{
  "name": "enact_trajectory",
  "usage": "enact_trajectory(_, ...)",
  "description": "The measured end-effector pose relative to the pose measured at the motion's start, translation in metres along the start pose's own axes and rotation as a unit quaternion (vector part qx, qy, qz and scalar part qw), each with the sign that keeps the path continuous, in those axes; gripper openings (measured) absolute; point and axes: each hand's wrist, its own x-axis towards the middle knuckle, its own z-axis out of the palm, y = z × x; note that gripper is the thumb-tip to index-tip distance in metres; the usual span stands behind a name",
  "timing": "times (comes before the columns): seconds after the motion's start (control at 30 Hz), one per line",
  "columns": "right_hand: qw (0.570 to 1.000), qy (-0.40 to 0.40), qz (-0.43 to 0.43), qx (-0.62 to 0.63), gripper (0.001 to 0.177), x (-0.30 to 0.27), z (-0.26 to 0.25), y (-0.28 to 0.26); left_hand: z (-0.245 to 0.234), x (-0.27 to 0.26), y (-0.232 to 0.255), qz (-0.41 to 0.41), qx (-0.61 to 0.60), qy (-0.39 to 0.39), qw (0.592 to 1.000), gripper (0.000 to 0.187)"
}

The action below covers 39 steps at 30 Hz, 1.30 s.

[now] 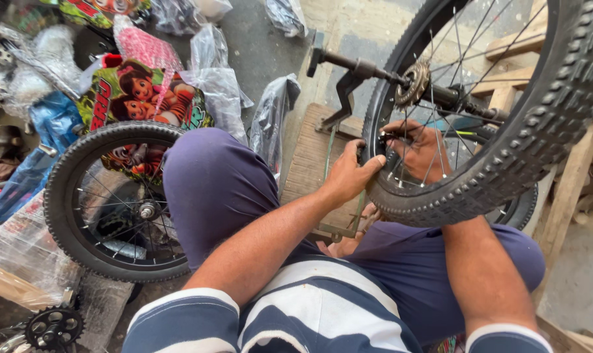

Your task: The person sits on the floor and uses a spoke wrench to tighten the nipples on a bicycle wheel mounted in a truing stand. They repeatedly rotate the wheel to check alignment and continue adjusting the spokes.

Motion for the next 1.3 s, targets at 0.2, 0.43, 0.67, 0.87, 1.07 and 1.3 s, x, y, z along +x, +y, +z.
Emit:
enact_trajectory(0.2, 0.995, 0.088, 0.049, 0.012, 0.029, -0.011, 0.003, 0.004, 0.003, -0.001, -0.007, 0.020, 0.007, 0.010, 1.000, 0.080)
enact_trajectory(0.43, 0.973, 0.115, 0.166, -0.108, 0.038, -0.016, 0.015, -0.041, 0.001, -0.002, -0.002, 0.003, 0.005, 0.000, 1.000, 0.079)
enact_trajectory(0.67, 0.993, 0.097, -0.020, -0.064, 0.035, -0.017, 0.018, -0.030, 0.000, -0.003, -0.001, -0.001, 0.004, -0.006, 1.000, 0.080)
enact_trajectory(0.87, 1.000, 0.010, -0.001, -0.019, 0.025, -0.004, 0.001, -0.004, 0.001, -0.002, 0.001, 0.000, 0.003, 0.009, 1.000, 0.076)
enact_trajectory(1.07, 0.993, 0.097, 0.051, 0.035, 0.034, -0.013, 0.004, -0.002, 0.002, -0.001, -0.006, 0.032, 0.007, 0.016, 0.999, 0.077)
enact_trajectory(1.3, 0.983, 0.130, 0.039, -0.127, 0.043, -0.017, 0.017, -0.037, 0.002, -0.003, -0.004, 0.018, -0.004, 0.010, 1.000, 0.078)
